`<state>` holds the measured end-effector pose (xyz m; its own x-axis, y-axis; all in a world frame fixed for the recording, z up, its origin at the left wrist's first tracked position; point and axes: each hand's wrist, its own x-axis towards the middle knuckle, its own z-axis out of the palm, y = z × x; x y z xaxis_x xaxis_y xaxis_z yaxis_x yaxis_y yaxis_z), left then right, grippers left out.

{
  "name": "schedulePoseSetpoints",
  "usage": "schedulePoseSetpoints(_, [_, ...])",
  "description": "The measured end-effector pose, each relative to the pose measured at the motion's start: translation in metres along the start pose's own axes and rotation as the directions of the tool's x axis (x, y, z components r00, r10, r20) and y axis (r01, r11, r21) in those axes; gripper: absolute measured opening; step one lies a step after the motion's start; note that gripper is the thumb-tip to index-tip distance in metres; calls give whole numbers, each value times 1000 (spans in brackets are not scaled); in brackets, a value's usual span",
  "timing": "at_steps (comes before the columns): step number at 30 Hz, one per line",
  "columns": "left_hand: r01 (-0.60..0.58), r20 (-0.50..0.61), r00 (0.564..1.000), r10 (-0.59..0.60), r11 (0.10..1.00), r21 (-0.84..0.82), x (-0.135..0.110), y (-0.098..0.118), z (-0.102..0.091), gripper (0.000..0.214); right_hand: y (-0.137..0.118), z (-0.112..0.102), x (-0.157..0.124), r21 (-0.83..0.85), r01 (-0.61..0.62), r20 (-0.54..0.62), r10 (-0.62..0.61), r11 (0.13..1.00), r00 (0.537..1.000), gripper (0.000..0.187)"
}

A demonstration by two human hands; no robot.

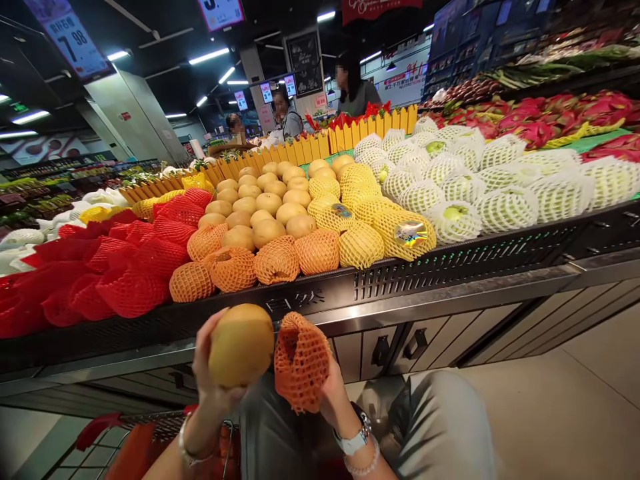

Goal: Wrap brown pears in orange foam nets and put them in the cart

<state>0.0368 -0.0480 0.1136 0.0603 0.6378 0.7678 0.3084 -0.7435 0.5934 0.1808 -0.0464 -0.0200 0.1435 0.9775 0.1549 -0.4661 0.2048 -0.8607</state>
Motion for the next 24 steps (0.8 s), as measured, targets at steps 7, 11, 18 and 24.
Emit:
schedulePoseSetpoints(7, [510, 150, 860, -487, 820, -258, -27, -37, 26, 82, -19, -1, -32, -353, 147, 60, -135, 924, 989, 35])
schedulePoseSetpoints(11, [609, 186, 792, -581, 740, -285, -39, -45, 29, 75, -33, 10, -27, -453, 223, 146, -174, 863, 974, 40])
schedulePoseSetpoints(18, [711, 347, 702, -622, 630, -312, -53, -60, 41, 82, -11, 20, -12, -172, -24, -8, 22, 985, 1000, 45])
schedulePoseSetpoints(24, [724, 480, 648, -591, 674, -147, -58, -61, 38, 59, -10, -3, -11, -292, -28, -77, 5, 956, 997, 58])
